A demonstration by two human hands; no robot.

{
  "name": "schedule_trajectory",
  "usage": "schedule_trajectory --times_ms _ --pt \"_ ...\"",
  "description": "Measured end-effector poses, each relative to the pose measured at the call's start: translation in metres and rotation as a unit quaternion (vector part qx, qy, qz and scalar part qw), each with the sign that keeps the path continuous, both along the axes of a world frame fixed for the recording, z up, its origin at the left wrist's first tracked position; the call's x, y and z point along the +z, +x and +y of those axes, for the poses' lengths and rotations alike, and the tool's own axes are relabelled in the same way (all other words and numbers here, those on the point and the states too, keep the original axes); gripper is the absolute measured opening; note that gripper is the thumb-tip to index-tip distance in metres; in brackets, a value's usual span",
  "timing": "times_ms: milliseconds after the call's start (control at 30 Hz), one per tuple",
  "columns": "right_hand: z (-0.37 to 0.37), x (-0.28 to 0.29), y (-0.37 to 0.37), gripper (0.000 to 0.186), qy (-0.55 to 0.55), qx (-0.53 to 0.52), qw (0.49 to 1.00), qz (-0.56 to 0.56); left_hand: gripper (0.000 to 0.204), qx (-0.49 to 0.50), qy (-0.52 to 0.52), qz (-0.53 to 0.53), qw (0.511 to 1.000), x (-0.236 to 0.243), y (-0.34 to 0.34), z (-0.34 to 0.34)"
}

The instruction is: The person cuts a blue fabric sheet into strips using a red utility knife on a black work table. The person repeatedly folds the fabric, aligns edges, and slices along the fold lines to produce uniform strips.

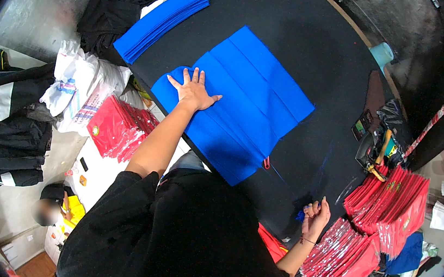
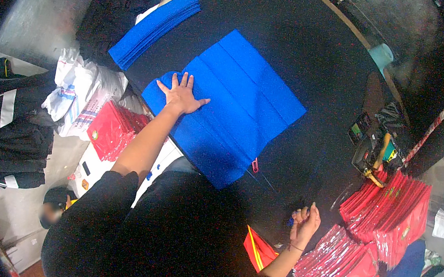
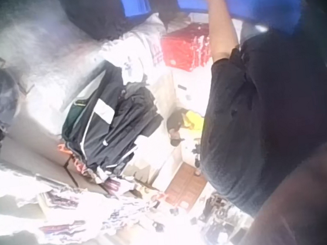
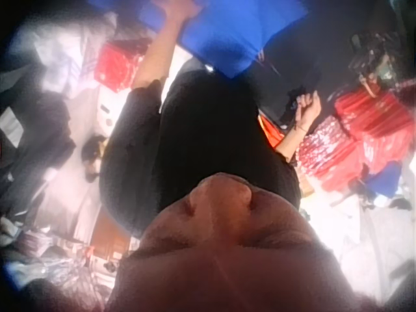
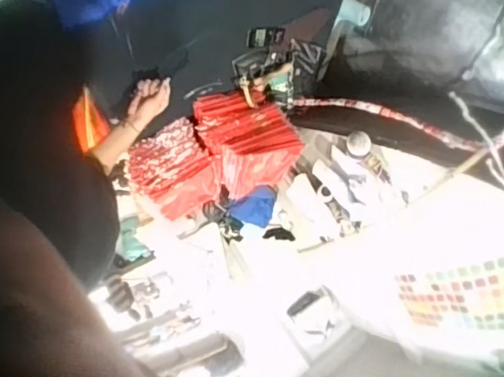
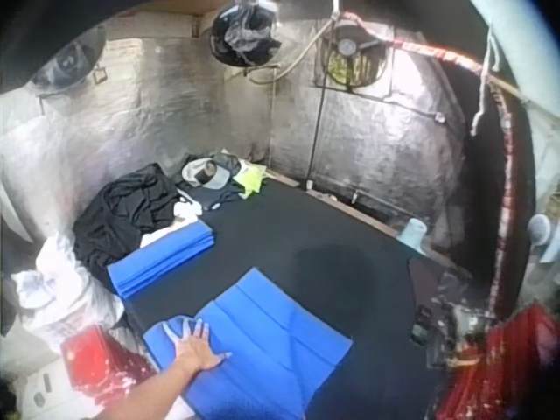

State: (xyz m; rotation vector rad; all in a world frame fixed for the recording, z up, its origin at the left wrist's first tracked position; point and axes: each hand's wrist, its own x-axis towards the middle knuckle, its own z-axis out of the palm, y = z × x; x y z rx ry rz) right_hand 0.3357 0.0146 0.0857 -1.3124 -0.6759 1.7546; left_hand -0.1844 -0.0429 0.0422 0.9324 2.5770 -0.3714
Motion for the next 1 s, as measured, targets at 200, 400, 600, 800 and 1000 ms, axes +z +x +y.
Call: schedule_trajectory --times_ms 200,400,600,800,1000 --pt "-0.005 -0.024 -0.046 0.025 0.169 0.089 0.939 -0.286 0.098 -0.005 0.105 -0.004 0.994 -0.002 -0.002 -0.007" --pt "-0.018 -0.014 -0.089 0.076 0.335 0.439 0.614 -0.564 0.084 -0.060 0.229 0.022 0.971 0.005 0.006 -0.031" --pt "0.002 -0.017 -0.100 0.035 0.310 0.519 0.720 -0.341 0.086 -0.101 0.242 0.027 0.965 -0.011 0.002 -0.050" --pt "-0.022 -0.030 -0.180 0.031 0.138 0.122 0.973 0.139 0.082 -0.114 0.227 0.010 0.967 -0.009 0.002 -0.051" --pt "-0.010 -0.084 -0.168 0.037 0.029 0.028 0.995 0.088 0.078 -0.102 0.221 -0.001 0.970 -0.010 -0.005 -0.052"
